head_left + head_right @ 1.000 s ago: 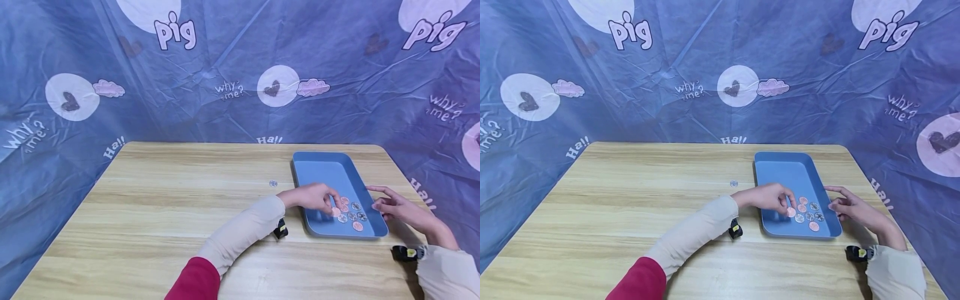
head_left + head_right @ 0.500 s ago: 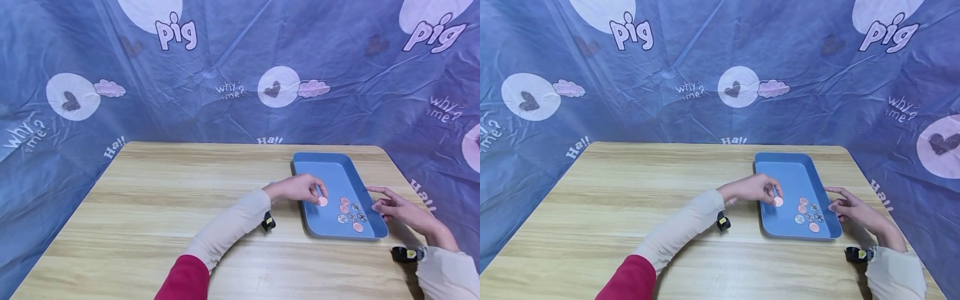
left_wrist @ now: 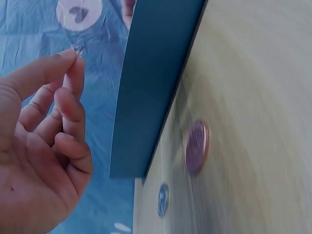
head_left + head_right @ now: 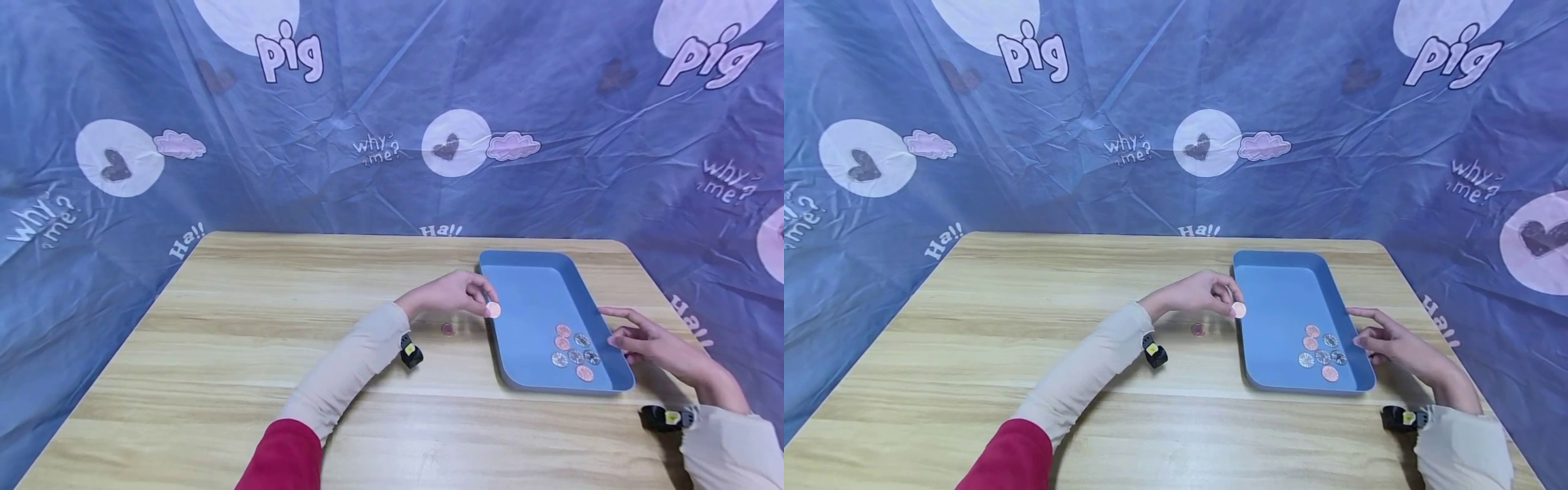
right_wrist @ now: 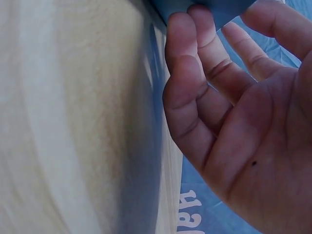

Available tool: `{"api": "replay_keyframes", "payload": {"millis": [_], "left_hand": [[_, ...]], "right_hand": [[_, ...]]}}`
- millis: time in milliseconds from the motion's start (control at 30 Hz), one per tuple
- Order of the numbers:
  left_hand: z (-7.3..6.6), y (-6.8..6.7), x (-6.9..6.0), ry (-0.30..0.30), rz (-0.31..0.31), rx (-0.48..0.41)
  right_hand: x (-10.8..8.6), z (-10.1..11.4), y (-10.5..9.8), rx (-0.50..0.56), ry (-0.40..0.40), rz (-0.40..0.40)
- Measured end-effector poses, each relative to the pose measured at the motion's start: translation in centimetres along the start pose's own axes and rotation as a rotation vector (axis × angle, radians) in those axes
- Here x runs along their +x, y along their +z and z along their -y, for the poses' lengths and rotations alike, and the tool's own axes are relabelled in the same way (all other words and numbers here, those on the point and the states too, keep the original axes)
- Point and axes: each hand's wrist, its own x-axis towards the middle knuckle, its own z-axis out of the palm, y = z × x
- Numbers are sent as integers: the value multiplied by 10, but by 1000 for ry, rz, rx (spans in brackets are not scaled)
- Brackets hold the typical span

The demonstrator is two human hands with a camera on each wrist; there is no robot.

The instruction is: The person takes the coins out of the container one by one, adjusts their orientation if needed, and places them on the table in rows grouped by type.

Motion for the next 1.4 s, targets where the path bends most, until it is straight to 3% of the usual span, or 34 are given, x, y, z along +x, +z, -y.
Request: {"api": "replay_keyframes", "payload": {"millis": [200,633,867,1400], "left_hand": [[5,-13,-9,-10,-18,22],[31,-26,-31,-45,-50,1],[40,-35,-42,-84,-57,-16],[52,-41,-57,-182,15,-8]], "right_hand": [[-1,-2,-3,11,-30,25],[-1,-3,-1,10,8,10],[0,-3,-1,14,-23,17],[-1,-1,0,-32,5,2]]}}
